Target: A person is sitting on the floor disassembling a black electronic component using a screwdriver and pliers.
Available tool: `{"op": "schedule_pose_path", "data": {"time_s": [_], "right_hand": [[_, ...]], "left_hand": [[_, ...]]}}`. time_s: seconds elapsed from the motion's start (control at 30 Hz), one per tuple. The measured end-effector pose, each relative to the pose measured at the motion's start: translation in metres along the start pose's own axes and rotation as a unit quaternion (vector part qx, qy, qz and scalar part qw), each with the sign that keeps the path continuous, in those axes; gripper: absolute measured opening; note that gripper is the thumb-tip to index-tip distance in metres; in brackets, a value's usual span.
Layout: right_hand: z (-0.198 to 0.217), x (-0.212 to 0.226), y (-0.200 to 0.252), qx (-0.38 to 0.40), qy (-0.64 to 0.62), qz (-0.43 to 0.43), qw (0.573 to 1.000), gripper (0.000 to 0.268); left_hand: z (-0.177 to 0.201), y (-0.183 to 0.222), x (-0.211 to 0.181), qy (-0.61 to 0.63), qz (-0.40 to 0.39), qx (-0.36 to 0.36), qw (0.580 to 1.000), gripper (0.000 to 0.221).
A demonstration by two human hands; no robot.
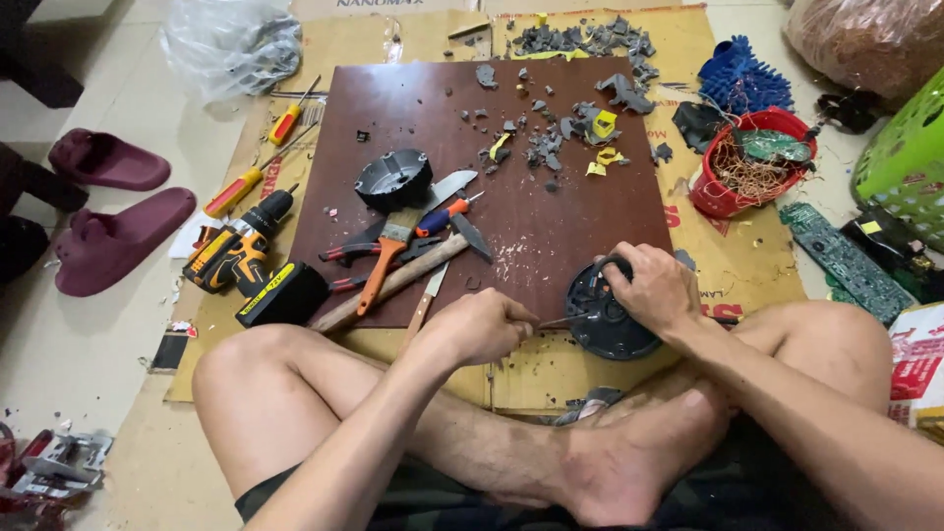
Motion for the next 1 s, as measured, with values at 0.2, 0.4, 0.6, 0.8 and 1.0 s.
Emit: {"op": "schedule_pose_path", "data": {"time_s": [0.2, 0.4, 0.6, 0.8, 1.0], "right_hand": [[0.006, 0.005, -0.002, 0.034, -0.007, -0.007, 0.999, 0.012], [0.001, 0.005, -0.004, 0.056, -0.028, -0.013, 0.998, 0.013], [0.047, 0.049, 0.002, 0.054, -0.003, 0.067, 0.996, 0.015], [0.036, 0.035, 0.004, 0.069, 0.027, 0.042, 0.996, 0.016], [0.032, 0.033, 0.002, 0.080, 0.004, 0.073, 0.994, 0.021]], "left_hand": [[0.009, -0.011, -0.003, -0.058, -0.009, 0.014, 0.998, 0.037], [0.006, -0.035, -0.020, -0.146, -0.014, 0.023, 0.989, 0.035], [0.005, -0.054, -0.057, -0.256, 0.010, 0.050, 0.965, 0.041], [-0.024, -0.011, -0.056, -0.206, 0.016, -0.072, 0.976, 0.025], [-0.122, 0.012, -0.035, -0.204, 0.001, -0.201, 0.958, 0.021]]}}
Point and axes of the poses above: each hand's wrist, its own y-axis away from the middle knuckle, its own z-axis out of the back of the hand, x = y × z, the point moved 3 cm from there along -y, towards the middle knuckle, and after that the axes turned 7 degrees about z, right-handed, at the moved point
